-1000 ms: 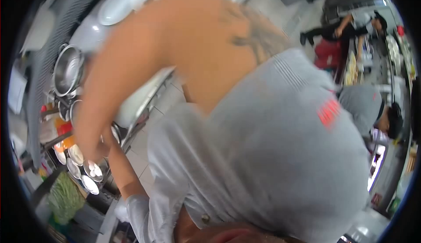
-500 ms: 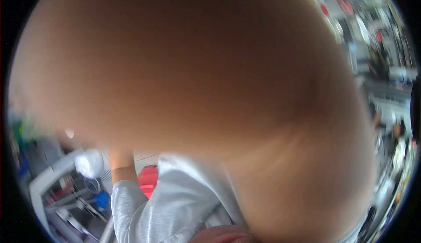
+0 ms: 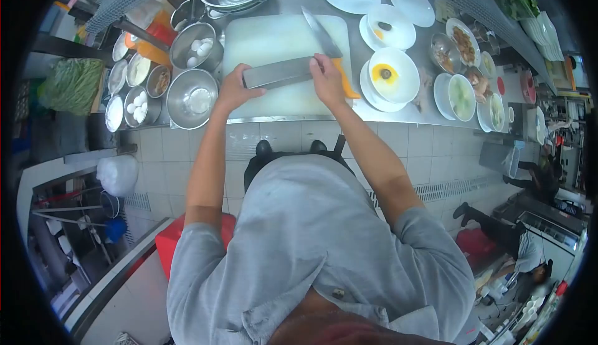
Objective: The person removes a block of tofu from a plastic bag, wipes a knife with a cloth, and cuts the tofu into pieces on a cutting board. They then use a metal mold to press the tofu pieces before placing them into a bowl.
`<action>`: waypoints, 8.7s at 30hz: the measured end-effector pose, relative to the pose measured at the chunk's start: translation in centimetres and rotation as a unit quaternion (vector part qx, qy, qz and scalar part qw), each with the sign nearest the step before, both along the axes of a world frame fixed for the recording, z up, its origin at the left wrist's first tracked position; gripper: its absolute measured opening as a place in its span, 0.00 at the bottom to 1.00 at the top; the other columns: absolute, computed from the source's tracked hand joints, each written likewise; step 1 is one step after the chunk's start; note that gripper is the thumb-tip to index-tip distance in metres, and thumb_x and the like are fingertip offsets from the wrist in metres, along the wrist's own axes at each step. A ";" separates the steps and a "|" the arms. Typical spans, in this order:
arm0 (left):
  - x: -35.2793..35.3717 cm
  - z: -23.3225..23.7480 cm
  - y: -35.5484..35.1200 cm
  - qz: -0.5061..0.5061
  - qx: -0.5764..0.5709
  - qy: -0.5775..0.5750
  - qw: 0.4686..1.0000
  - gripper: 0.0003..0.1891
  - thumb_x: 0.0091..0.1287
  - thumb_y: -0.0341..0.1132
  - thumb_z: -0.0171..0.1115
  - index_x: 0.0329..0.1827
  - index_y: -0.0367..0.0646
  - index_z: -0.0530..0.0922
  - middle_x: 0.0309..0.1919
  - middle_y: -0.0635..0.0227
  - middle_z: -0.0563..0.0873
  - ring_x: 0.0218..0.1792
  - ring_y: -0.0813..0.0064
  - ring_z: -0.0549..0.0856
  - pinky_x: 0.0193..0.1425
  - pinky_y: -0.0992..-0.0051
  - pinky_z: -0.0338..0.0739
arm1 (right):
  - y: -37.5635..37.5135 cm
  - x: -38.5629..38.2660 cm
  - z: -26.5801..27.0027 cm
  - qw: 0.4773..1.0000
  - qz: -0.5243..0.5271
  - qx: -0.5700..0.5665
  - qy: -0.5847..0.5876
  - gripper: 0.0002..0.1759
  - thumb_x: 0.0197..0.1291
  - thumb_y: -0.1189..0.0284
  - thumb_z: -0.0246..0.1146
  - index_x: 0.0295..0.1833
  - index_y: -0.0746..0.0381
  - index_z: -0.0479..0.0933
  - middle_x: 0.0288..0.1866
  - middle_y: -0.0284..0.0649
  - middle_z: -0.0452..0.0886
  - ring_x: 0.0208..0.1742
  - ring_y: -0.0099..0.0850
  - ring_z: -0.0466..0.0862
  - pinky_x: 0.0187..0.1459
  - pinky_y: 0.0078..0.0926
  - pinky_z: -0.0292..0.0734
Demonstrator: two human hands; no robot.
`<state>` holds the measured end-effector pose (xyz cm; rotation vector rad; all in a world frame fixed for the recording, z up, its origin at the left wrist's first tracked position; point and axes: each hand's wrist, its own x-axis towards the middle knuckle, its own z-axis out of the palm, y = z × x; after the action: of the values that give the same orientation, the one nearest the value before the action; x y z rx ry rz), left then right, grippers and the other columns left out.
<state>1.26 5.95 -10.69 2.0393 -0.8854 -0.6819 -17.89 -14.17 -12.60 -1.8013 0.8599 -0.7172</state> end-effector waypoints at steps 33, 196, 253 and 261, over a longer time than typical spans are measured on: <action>-4.5 1.4 0.9 0.040 -0.139 -0.090 0.985 0.36 0.46 0.41 0.89 0.55 0.36 0.78 0.44 0.57 0.91 0.48 0.65 0.90 0.55 0.66 0.82 | -2.4 5.6 0.7 0.984 -0.025 0.080 -0.155 0.30 0.76 0.53 0.61 0.25 0.65 0.83 0.24 0.39 0.84 0.29 0.28 0.80 0.39 0.30 0.74; 0.1 5.0 -4.1 -0.146 0.128 -0.257 0.947 0.28 0.43 0.47 0.82 0.34 0.32 0.79 0.34 0.43 0.87 0.40 0.42 0.88 0.47 0.52 0.81 | -3.1 7.3 3.0 0.916 0.253 -0.304 0.067 0.35 0.82 0.57 0.40 0.82 0.71 0.58 0.85 0.57 0.60 0.86 0.53 0.56 0.85 0.51 0.46; -0.9 2.5 -0.9 0.035 -0.168 -0.151 0.973 0.36 0.49 0.48 0.87 0.55 0.37 0.78 0.44 0.52 0.88 0.42 0.62 0.90 0.44 0.62 0.86 | -5.1 5.6 -2.8 0.989 0.046 -0.133 -0.042 0.21 0.75 0.62 0.53 0.37 0.64 0.84 0.27 0.41 0.82 0.24 0.35 0.78 0.32 0.41 0.74; 3.9 4.8 -2.2 0.022 -0.101 0.107 0.989 0.47 0.47 0.51 0.87 0.67 0.32 0.77 0.51 0.55 0.89 0.46 0.62 0.90 0.52 0.67 0.84 | -2.9 7.1 -2.3 0.964 -0.017 0.263 -0.038 0.24 0.77 0.57 0.53 0.39 0.64 0.85 0.35 0.44 0.83 0.40 0.36 0.82 0.46 0.33 0.74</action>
<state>5.18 3.75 -5.91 1.7629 -0.7504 -0.7400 -10.75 -17.05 -14.93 -1.2798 0.9287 -0.5115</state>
